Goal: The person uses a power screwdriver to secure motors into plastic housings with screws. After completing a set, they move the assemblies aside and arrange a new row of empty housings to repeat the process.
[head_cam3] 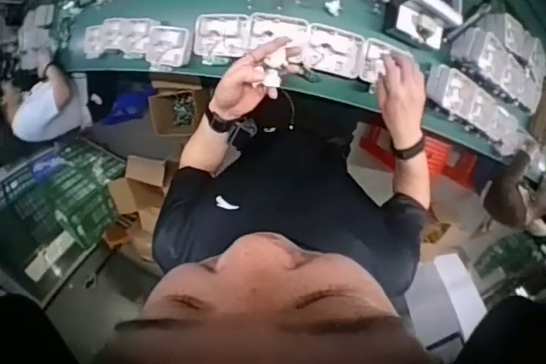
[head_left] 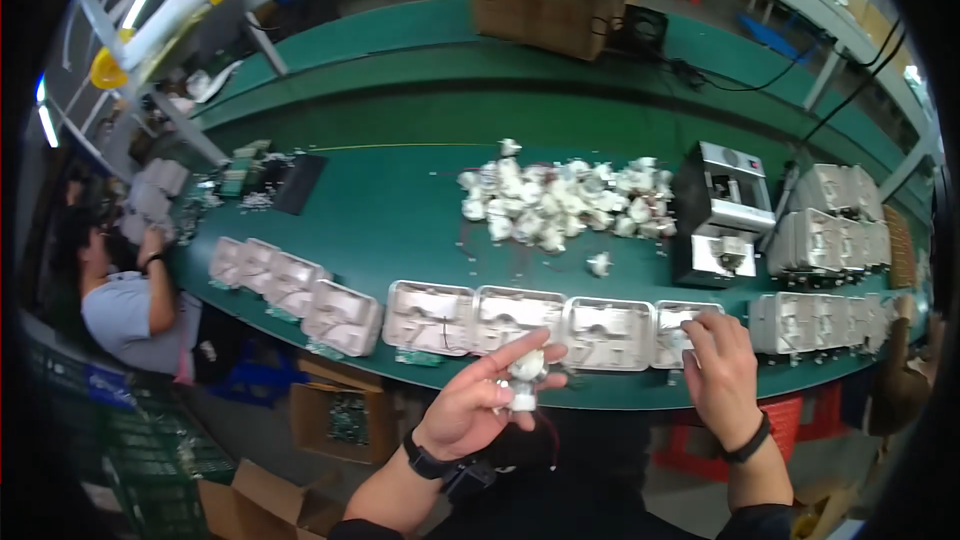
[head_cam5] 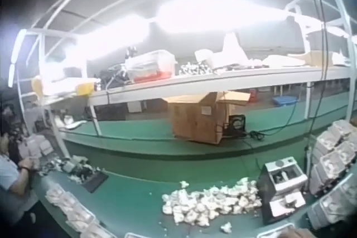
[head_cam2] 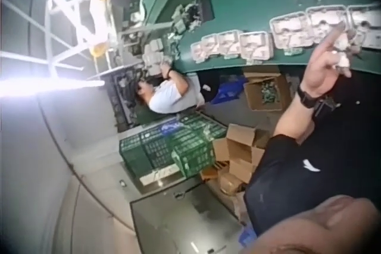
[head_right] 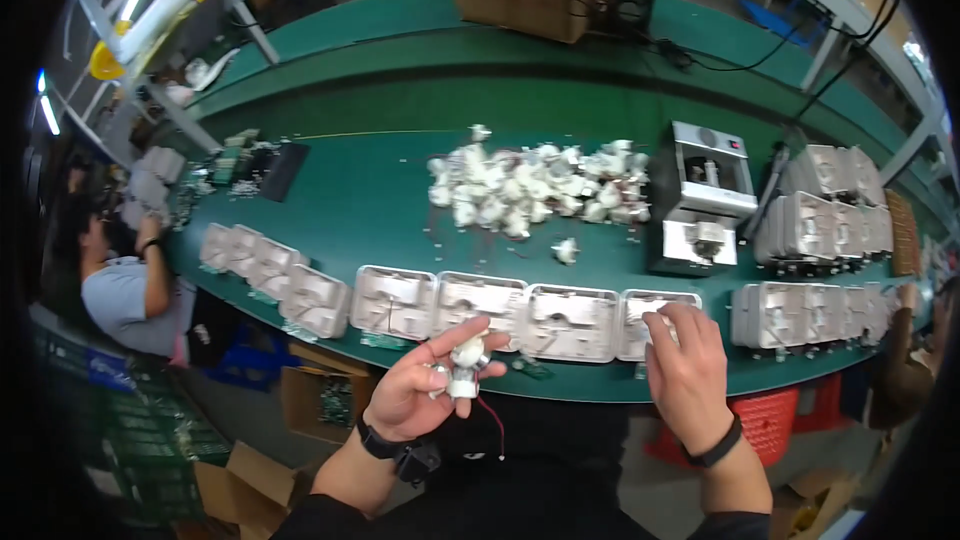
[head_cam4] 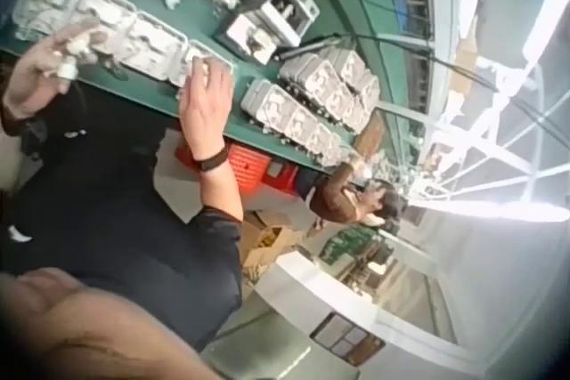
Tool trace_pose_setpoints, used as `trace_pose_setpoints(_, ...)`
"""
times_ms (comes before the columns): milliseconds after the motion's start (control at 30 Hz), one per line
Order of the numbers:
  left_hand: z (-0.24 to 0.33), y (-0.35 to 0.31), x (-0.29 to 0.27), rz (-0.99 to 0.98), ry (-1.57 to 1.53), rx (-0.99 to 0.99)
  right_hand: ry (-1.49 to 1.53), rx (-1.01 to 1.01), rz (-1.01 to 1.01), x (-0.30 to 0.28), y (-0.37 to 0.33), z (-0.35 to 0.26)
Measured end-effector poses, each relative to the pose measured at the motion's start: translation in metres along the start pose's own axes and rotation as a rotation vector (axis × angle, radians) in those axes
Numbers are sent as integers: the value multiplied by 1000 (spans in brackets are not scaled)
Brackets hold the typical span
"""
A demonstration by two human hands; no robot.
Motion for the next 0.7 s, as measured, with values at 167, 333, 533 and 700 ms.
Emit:
trace_pose_setpoints(167, 18, -18, 7, 37, 140, 118, 502, -247, -208, -3, 46, -91)
trace_pose_setpoints(333, 5, -20, 7, 75, 242, 63, 612, -98, -5, 36, 41, -91)
trace_pose_setpoints(533, -11, -24, -1, 133, 326, 7, 783, 211, -373, 34, 38, -87)
trace_pose_setpoints(700, -17, -22, -3, 108, 401, -3, 936, 380, -462, 37, 28, -80)
Point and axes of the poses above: each hand's wrist, its own y-axis towards the middle knuckle, its own x-axis out of the palm, z = x × y, the point moved 1 cm from there along y, towards the middle knuckle, and after that the axes turned 10 degrees about z, right-handed, at the moved point
